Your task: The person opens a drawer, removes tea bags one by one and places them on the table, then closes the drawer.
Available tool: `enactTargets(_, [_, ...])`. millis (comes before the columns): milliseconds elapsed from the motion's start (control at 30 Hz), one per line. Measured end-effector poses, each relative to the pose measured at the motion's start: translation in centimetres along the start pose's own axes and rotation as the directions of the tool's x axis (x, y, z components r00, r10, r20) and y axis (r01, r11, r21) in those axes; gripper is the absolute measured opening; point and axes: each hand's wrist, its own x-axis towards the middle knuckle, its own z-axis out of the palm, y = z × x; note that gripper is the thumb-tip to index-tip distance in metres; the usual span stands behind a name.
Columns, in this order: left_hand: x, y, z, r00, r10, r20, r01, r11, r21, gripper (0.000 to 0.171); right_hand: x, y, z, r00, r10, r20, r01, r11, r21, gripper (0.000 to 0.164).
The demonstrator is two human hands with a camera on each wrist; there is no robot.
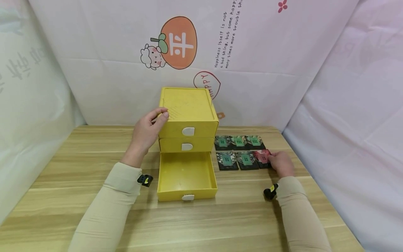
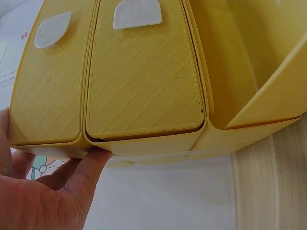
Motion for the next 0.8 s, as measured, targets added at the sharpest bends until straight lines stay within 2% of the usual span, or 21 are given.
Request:
enactTargets(267, [-0.05,0.00,-0.04,1.000,-0.001,0.005,0.001,1.000,-0.004,0.058,0.01,-0.40,0.13,0.999,0.031,0.024,-0.029,0.996,-0.085,0.036])
enactTargets(800, [0.01,0.12,0.03,1.000,0.003,0.009,-0.003,1.000,-0.003,0.058,-0.49,-0.93,0.18,0.996,0.088,0.008,-0.086,0.991,-0.099,0.050])
